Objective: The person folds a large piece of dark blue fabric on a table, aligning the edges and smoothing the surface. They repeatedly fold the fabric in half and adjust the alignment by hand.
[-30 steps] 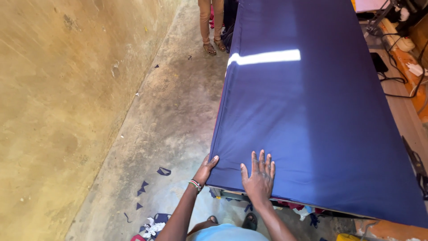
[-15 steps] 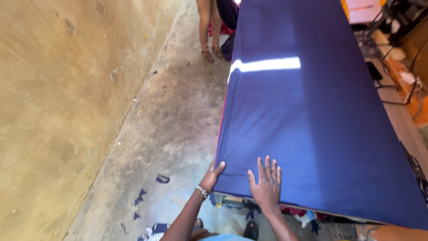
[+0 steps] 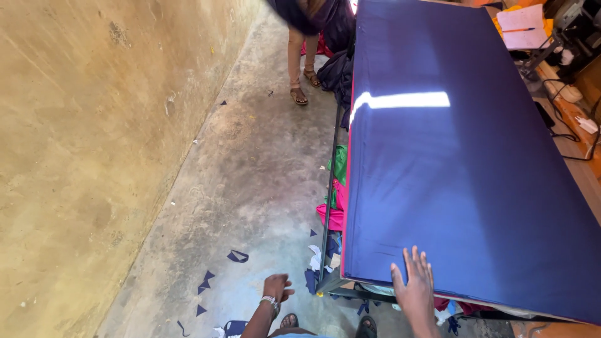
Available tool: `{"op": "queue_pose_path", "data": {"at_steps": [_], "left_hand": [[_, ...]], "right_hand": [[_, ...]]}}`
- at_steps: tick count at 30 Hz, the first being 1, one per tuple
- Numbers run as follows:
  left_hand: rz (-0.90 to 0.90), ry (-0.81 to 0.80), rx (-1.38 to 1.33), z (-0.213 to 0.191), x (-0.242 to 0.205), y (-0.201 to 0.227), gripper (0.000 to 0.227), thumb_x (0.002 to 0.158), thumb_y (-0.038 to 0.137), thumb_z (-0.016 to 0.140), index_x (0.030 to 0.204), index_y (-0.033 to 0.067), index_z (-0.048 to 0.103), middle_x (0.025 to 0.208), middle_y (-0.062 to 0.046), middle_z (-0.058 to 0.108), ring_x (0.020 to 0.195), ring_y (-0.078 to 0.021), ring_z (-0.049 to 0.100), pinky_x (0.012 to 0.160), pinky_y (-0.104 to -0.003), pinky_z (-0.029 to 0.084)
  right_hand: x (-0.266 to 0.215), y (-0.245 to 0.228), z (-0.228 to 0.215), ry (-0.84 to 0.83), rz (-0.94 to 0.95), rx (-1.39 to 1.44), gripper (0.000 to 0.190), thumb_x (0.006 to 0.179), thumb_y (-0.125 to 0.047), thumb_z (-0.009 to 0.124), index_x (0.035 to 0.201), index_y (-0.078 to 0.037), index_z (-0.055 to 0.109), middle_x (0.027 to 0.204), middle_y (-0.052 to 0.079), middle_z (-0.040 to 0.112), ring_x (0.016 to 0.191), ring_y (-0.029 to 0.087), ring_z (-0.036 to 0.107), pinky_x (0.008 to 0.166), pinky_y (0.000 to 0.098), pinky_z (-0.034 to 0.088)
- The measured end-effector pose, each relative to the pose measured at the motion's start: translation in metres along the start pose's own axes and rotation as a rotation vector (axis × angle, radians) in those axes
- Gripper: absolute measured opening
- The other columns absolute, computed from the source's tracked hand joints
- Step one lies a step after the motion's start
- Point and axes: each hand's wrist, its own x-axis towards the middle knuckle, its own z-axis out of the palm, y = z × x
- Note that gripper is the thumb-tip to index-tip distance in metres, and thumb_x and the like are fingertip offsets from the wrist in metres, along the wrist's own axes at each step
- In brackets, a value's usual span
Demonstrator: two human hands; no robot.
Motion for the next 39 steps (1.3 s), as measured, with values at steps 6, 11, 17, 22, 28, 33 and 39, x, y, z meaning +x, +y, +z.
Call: {"op": "queue_pose_path", "data": {"at_steps": [6, 11, 17, 22, 28, 33, 39], "left_hand": [[-0.012, 0.063, -0.106, -0.049, 0.026, -0.004, 0.02, 0.094, 0.016, 0.066, 0.105, 0.0002, 0.065, 0.08, -0.016, 0.071, 0.049, -0.0306, 0.067, 0.035, -0.032, 0.034], [0.1, 0.031, -0.208, -0.034, 0.043, 0.072, 0.025, 0.092, 0.034, 0.07, 0.096, 0.009, 0.066, 0.08, -0.01, 0.069, 0.058, -0.0286, 0.069, 0.04, -0.03, 0.036], [0.422, -0.123, -0.335, -0.017, -0.047, 0.262, 0.054, 0.091, 0.067, 0.062, 0.11, 0.0168, 0.063, 0.094, -0.005, 0.069, 0.083, -0.0222, 0.067, 0.067, -0.036, 0.051], [0.338, -0.621, -0.764, -0.013, -0.147, 0.364, 0.126, 0.07, 0.087, 0.073, 0.162, 0.0239, 0.014, 0.166, -0.032, 0.007, 0.15, -0.0553, 0.026, 0.113, -0.078, 0.027], [0.62, -0.892, -0.741, 0.023, -0.309, 0.358, 0.12, 0.071, 0.06, 0.071, 0.158, 0.0175, 0.001, 0.16, -0.035, 0.0, 0.148, -0.0587, 0.018, 0.112, -0.075, 0.025], [1.516, -0.56, 0.105, 0.056, -0.387, 0.301, 0.057, 0.088, 0.008, 0.062, 0.139, -0.0161, 0.049, 0.14, -0.045, 0.05, 0.134, -0.0578, 0.043, 0.113, -0.062, 0.038], [0.952, -0.397, 0.076, -0.019, -0.287, 0.178, 0.074, 0.068, -0.005, 0.058, 0.139, 0.0187, 0.064, 0.136, -0.008, 0.058, 0.116, -0.0212, 0.059, 0.099, -0.032, 0.053]], "right_hand": [[-0.055, -0.025, 0.038, 0.084, -0.008, 0.215, 0.062, 0.095, -0.051, 0.052, 0.15, -0.023, 0.053, 0.167, 0.001, 0.036, 0.16, 0.025, 0.022, 0.128, 0.0463, 0.016], [-0.058, -0.092, -0.032, 0.046, 0.157, 0.35, 0.059, 0.094, -0.05, 0.053, 0.145, -0.023, 0.061, 0.156, 0.001, 0.055, 0.148, 0.022, 0.045, 0.12, 0.043, 0.037], [0.003, -0.152, -0.134, 0.17, -0.16, 0.611, 0.053, 0.098, -0.034, 0.056, 0.143, -0.007, 0.059, 0.144, 0.016, 0.06, 0.136, 0.03, 0.054, 0.116, 0.0449, 0.043], [0.105, -0.183, -0.166, 0.212, -0.395, 1.275, 0.052, 0.11, -0.041, 0.053, 0.144, -0.002, 0.055, 0.142, 0.023, 0.059, 0.133, 0.034, 0.058, 0.114, 0.0466, 0.046], [0.129, -0.266, -0.172, -0.734, 0.076, 1.938, 0.121, 0.081, -0.084, 0.044, 0.165, -0.021, -0.017, 0.165, 0.034, -0.024, 0.151, 0.063, -0.005, 0.111, 0.0831, 0.011], [0.124, -0.316, -0.062, -0.892, 0.004, 2.017, 0.078, 0.091, -0.053, 0.057, 0.145, -0.003, 0.032, 0.14, 0.029, 0.035, 0.124, 0.045, 0.044, 0.102, 0.0606, 0.043], [0.104, -0.235, 0.067, -0.837, 0.34, 1.895, 0.043, 0.088, -0.02, 0.075, 0.126, 0.0, 0.069, 0.121, 0.028, 0.071, 0.11, 0.039, 0.074, 0.103, 0.0555, 0.056]]}}
